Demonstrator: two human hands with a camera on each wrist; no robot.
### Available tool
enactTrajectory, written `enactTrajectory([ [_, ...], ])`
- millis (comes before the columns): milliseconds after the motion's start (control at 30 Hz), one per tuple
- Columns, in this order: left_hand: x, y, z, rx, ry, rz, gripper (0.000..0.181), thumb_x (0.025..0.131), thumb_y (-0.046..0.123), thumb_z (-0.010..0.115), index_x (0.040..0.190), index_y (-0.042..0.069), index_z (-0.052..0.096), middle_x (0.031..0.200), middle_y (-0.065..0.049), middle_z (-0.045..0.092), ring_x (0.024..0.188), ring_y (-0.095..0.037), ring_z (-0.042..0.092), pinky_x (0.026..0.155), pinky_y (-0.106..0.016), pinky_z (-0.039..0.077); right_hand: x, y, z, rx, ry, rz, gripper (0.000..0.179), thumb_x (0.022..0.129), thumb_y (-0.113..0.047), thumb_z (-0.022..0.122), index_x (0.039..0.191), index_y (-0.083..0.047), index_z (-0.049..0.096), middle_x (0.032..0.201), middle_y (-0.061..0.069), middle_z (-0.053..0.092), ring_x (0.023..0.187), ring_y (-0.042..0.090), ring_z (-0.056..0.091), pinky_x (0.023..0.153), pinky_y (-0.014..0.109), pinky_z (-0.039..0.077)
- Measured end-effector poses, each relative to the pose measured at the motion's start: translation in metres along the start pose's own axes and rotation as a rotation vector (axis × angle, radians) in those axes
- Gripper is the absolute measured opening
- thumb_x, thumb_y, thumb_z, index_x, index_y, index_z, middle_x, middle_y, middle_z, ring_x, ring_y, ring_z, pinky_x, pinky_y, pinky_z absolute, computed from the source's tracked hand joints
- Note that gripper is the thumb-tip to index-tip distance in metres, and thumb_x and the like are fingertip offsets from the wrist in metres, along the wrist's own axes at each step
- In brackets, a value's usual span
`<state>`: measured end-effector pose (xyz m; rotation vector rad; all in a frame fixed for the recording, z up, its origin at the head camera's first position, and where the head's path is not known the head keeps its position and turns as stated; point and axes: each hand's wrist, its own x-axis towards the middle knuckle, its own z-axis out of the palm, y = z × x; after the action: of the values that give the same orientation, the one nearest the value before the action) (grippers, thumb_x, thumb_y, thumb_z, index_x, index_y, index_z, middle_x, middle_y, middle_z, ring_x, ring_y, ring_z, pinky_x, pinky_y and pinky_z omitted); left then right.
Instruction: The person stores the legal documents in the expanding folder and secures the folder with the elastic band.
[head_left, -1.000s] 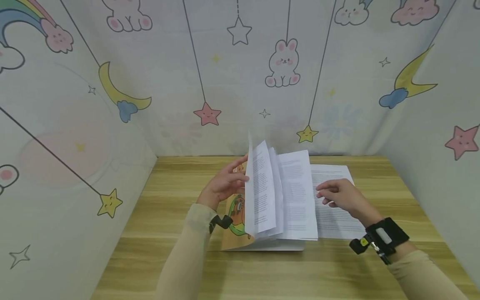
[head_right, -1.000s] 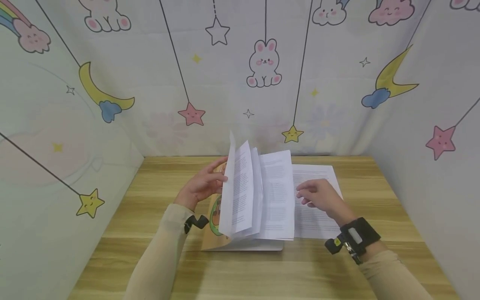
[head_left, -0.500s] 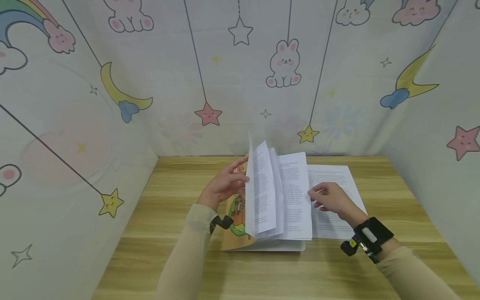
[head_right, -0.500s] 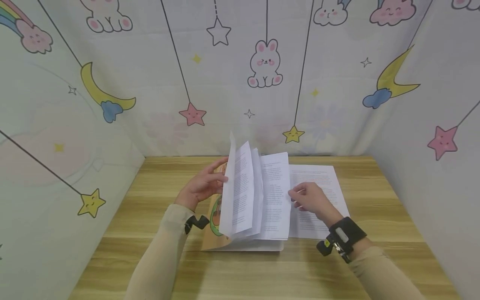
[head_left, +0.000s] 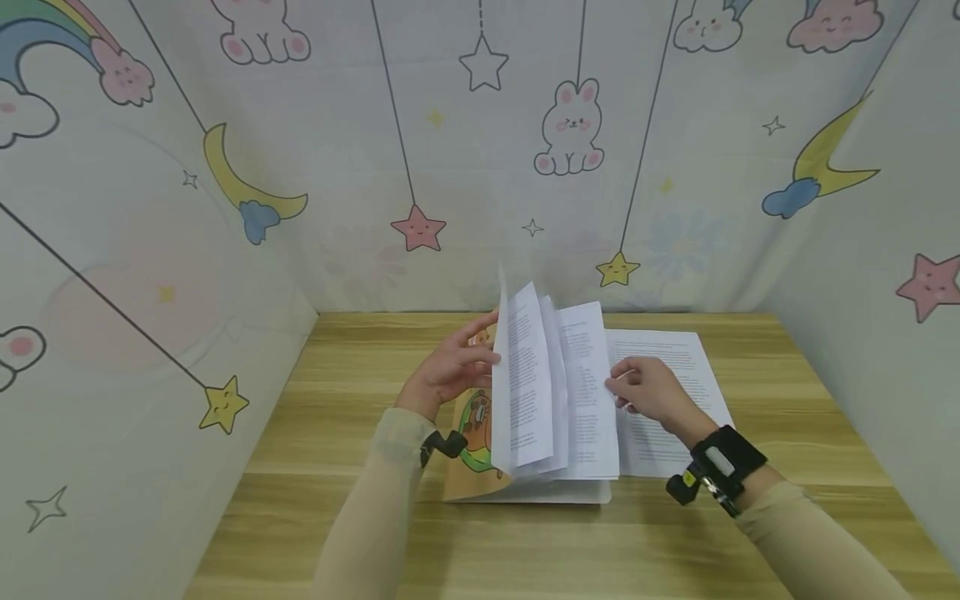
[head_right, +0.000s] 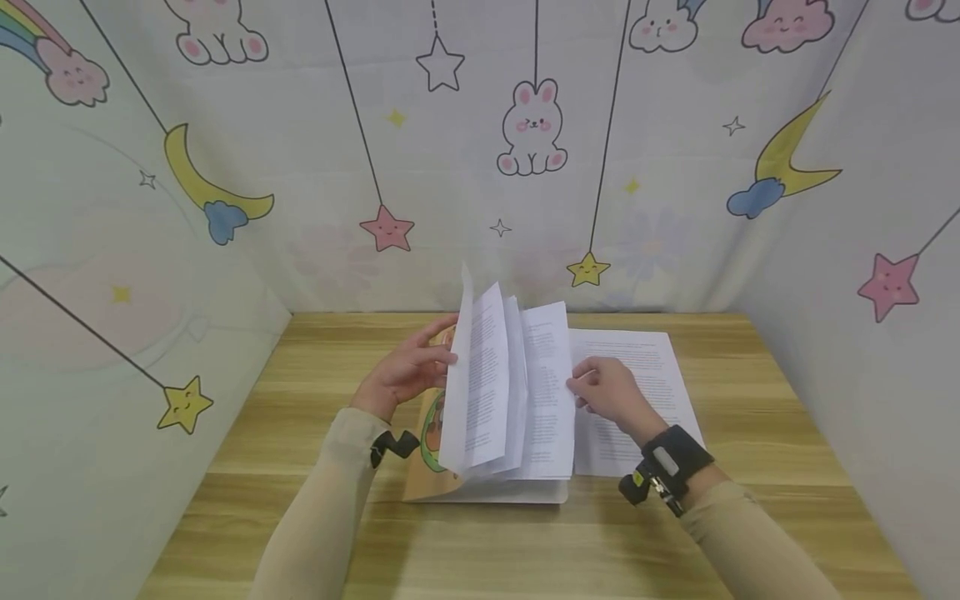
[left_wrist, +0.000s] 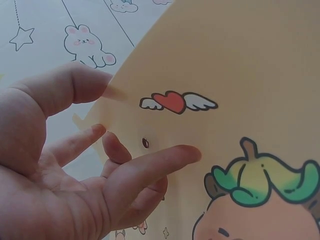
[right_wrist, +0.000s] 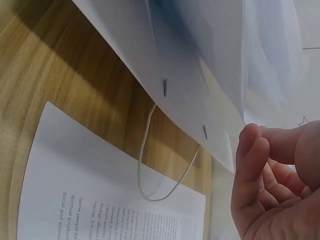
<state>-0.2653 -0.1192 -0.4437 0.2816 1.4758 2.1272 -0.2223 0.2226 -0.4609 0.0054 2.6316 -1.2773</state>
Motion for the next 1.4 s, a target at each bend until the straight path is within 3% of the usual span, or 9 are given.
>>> enactTrajectory([
  [300,0.002,0.0,0.001,0.002,-0.001,-0.006,0.079,0.096,-0.01,0.059,0.162,0.029,0.041,0.153,-0.03,0.044,0.107,-0.038,0.065,0.08,-0.044,0.06,0.004,-0.012,0.005,0.002,-0.001,-0.029,0.022,0.103,-0.014,0.066,0.119,0.001,0.066,0.095,0.013,0.076,0.084,0.033,0.072,0.069,0.032,0.059],
  [1033,0.003,-0.003,0.003,0.006,-0.008,0.005,0.08,0.096,-0.011,0.057,0.164,0.027,0.038,0.15,-0.031,0.044,0.096,-0.03,0.07,0.077,-0.042,0.061,0.014,-0.024,0.024,-0.009,-0.031,-0.024,0.029,0.103,-0.014,0.066,0.127,0.001,0.066,0.101,0.015,0.076,0.077,0.02,0.07,0.07,0.032,0.059],
  [1400,0.003,-0.002,0.002,0.015,-0.007,0.01,0.08,0.096,-0.009,0.058,0.163,0.029,0.039,0.151,-0.029,0.046,0.101,-0.035,0.068,0.079,-0.044,0.061,0.021,-0.025,0.029,0.018,-0.052,-0.039,0.029,0.099,-0.011,0.07,0.125,0.003,0.068,0.097,0.014,0.078,0.073,0.02,0.073,0.064,0.032,0.058],
])
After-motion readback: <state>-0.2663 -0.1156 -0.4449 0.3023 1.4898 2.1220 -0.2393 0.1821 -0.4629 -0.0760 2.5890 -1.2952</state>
